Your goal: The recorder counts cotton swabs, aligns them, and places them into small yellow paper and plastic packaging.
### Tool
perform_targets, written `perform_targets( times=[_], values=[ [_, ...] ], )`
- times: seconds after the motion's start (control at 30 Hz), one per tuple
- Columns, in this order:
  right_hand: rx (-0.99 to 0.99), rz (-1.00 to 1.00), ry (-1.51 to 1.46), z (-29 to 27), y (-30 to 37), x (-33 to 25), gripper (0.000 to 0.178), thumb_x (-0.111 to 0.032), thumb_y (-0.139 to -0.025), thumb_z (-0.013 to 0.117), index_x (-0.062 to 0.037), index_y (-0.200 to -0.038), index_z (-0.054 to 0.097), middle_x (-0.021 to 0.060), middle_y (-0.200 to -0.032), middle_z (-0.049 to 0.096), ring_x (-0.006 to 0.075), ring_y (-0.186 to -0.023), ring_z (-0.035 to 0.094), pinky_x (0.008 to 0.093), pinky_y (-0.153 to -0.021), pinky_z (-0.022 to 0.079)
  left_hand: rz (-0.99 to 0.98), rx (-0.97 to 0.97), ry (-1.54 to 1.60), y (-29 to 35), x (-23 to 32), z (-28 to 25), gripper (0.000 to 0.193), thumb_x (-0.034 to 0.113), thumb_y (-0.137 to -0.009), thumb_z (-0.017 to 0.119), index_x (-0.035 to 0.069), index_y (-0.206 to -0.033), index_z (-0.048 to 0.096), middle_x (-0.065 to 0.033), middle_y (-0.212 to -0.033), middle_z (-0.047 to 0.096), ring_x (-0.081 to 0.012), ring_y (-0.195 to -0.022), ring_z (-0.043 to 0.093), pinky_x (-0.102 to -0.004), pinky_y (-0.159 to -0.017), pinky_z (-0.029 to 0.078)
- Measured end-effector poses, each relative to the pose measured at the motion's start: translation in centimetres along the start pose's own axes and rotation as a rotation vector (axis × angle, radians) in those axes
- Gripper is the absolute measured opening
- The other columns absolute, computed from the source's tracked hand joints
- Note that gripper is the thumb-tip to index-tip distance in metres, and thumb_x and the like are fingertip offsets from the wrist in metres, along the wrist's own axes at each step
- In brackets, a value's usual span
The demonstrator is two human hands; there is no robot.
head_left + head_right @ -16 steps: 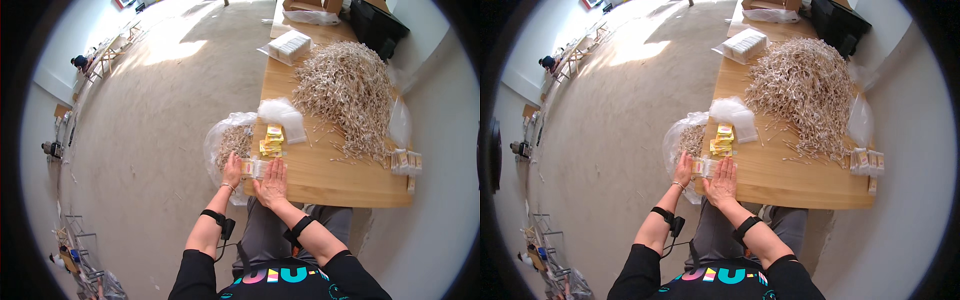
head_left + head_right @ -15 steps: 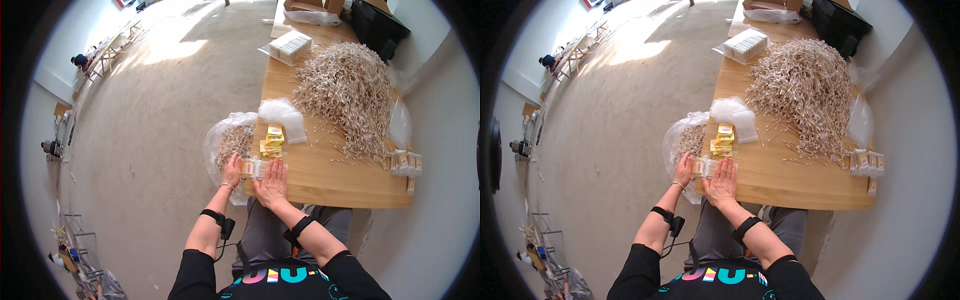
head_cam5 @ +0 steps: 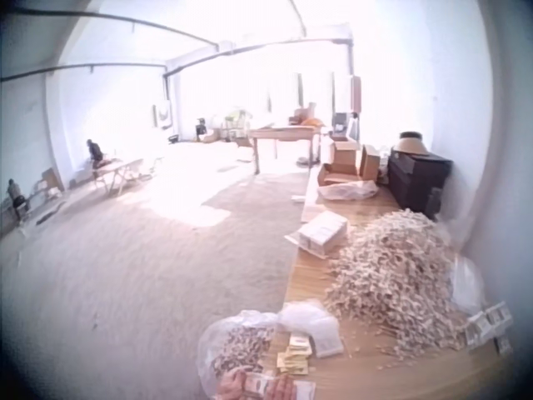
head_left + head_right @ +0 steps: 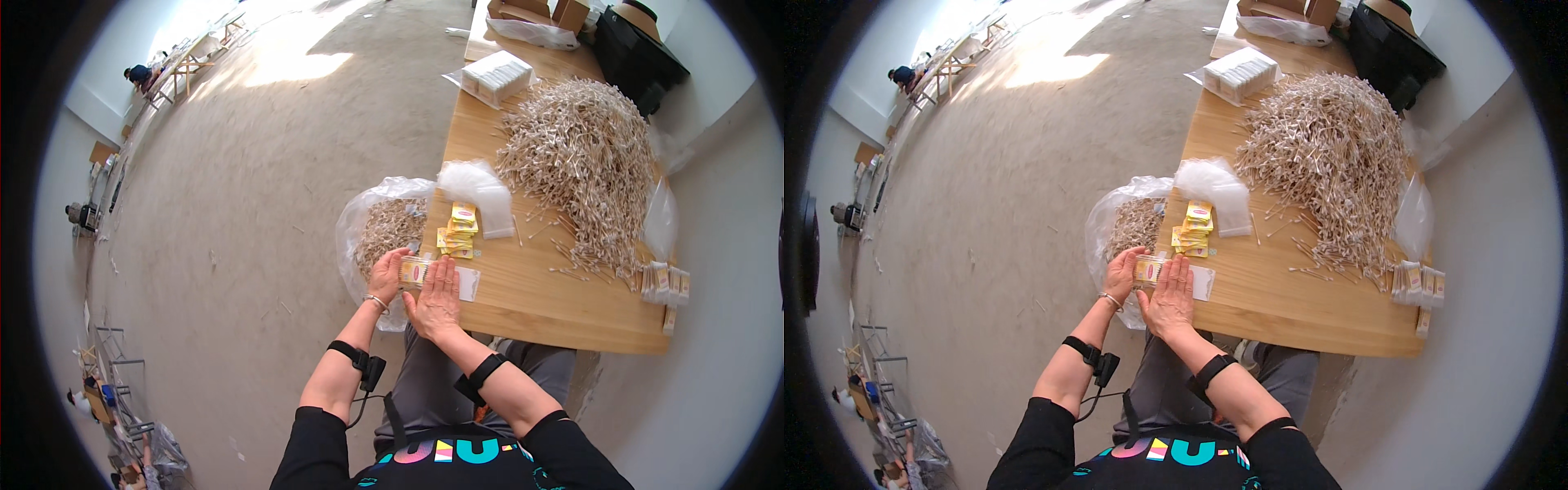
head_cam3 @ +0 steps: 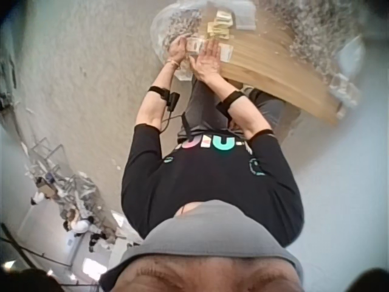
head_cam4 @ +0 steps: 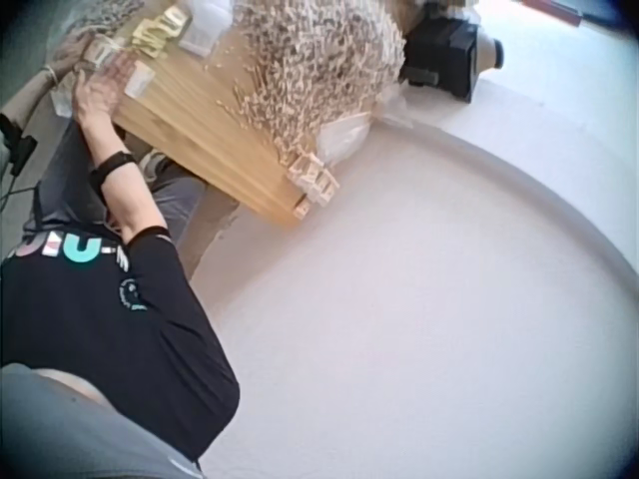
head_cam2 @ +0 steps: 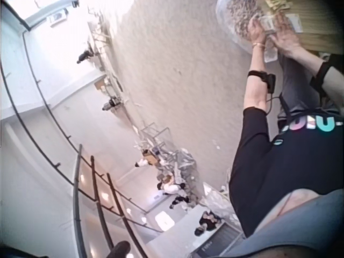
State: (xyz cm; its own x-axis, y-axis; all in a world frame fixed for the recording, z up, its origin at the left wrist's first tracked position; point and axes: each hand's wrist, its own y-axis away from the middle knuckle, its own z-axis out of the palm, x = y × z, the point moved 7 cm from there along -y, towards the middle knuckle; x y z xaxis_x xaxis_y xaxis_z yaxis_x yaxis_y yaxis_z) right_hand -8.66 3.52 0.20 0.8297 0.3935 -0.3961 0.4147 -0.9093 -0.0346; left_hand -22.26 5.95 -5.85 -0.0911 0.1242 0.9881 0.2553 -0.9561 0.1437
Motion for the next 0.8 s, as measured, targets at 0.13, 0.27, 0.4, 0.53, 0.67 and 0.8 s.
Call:
perform_targets(
  times=[0.13, 0.27, 0.4, 0.53, 0.67, 0.8],
  values=[
    [-0.016, -0.010, -0.008, 0.2, -0.2, -0.2, 0.095, -0.048, -0.084, 0.053, 0.0136, -0.139, 0.007, 0.0307, -0.147, 0.004, 0.0423, -0.139, -0.001, 0.0482, -0.113, 0.002, -0.011, -0.007, 0.055, 0.0, -0.1, 0.7, 0.042, 0.034, -0.097, 0.044, -0.003, -0.115, 0.055, -0.0104, -0.108, 0.063, -0.0140, -0.096, 0.060, -0.0261, -0.084, 0.050],
    [0.057, 0.005, -0.191, -0.4, -0.4, -0.1, 0.086, -0.039, -0.085, 0.052, 0.0101, -0.140, 0.007, 0.0294, -0.148, 0.006, 0.0411, -0.139, 0.002, 0.0472, -0.113, 0.003, 0.009, 0.002, 0.068, -0.2, -0.2, 0.3, 0.042, 0.034, -0.097, 0.045, -0.003, -0.115, 0.055, -0.0105, -0.109, 0.063, -0.0139, -0.095, 0.061, -0.0263, -0.084, 0.050],
    [0.268, 0.056, -0.766, -2.5, -1.1, 1.8, 0.070, -0.021, -0.086, 0.045, 0.0080, -0.141, 0.011, 0.0273, -0.148, 0.011, 0.0388, -0.139, 0.009, 0.0430, -0.113, 0.008, -0.076, -0.011, 0.117, -0.3, -0.5, 0.1, 0.046, 0.036, -0.098, 0.039, -0.002, -0.122, 0.051, -0.0118, -0.114, 0.061, -0.0160, -0.099, 0.059, -0.0286, -0.087, 0.049],
    [0.309, 0.089, -0.975, -2.7, -1.9, 1.9, 0.063, -0.013, -0.084, 0.041, 0.0083, -0.139, 0.019, 0.0243, -0.144, 0.024, 0.0332, -0.137, 0.020, 0.0357, -0.112, 0.014, -0.152, -0.045, 0.280, -0.5, -0.4, 0.2, 0.052, 0.040, -0.099, 0.034, -0.001, -0.130, 0.044, -0.0124, -0.122, 0.056, -0.0181, -0.109, 0.055, -0.0312, -0.093, 0.046],
    [0.281, 0.061, -1.034, -1.8, -2.1, 0.4, 0.061, -0.018, -0.087, 0.042, 0.0075, -0.138, 0.021, 0.0242, -0.143, 0.027, 0.0335, -0.136, 0.021, 0.0365, -0.112, 0.015, -0.169, -0.086, 0.259, -0.2, 0.1, 0.6, 0.051, 0.039, -0.099, 0.035, 0.000, -0.132, 0.042, -0.0112, -0.125, 0.055, -0.0177, -0.114, 0.052, -0.0304, -0.097, 0.042],
    [0.326, -0.011, -1.005, -0.3, -2.7, -0.5, 0.061, -0.025, -0.091, 0.044, 0.0071, -0.138, 0.022, 0.0248, -0.144, 0.023, 0.0348, -0.137, 0.018, 0.0401, -0.112, 0.015, -0.184, -0.128, 0.224, 0.1, 1.2, 1.2, 0.051, 0.038, -0.099, 0.036, 0.000, -0.132, 0.043, -0.0114, -0.126, 0.054, -0.0179, -0.114, 0.051, -0.0306, -0.097, 0.042]
  ],
)
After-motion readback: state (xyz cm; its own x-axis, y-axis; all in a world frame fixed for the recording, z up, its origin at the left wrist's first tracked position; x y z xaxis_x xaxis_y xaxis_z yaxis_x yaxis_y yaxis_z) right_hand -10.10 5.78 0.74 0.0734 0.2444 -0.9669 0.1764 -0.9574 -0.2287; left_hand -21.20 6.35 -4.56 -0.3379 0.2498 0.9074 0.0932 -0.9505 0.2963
